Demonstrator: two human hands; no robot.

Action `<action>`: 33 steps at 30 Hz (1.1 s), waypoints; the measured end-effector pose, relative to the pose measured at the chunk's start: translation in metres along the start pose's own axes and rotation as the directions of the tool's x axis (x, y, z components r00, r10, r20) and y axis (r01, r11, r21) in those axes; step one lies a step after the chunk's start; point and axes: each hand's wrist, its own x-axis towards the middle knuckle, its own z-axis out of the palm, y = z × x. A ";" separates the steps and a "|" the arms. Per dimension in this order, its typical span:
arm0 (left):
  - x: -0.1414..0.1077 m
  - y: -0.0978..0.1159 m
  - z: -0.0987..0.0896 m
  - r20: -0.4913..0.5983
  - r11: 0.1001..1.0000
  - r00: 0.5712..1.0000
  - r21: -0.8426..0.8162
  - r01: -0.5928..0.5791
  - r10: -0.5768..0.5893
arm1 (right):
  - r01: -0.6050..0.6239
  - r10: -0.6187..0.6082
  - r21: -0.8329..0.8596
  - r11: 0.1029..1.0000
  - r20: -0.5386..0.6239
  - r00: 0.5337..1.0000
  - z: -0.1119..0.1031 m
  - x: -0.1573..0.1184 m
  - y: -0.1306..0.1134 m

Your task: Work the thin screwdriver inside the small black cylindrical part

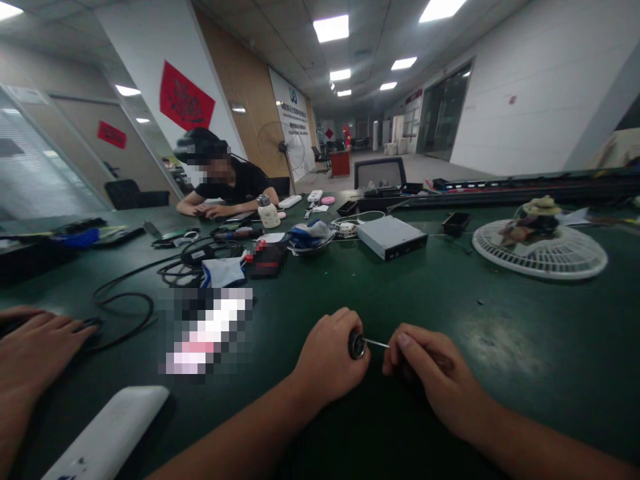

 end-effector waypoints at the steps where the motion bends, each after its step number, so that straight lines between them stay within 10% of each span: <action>1: 0.000 0.000 0.000 -0.002 1.000 1.000 0.001 0.000 0.000 | 0.013 -0.013 0.013 1.000 0.023 1.000 0.000 0.000 -0.001; 33: 0.000 0.000 0.001 -0.008 1.000 1.000 0.027 -0.004 0.004 | 0.178 -0.169 -0.136 0.975 0.076 0.983 0.000 -0.007 0.000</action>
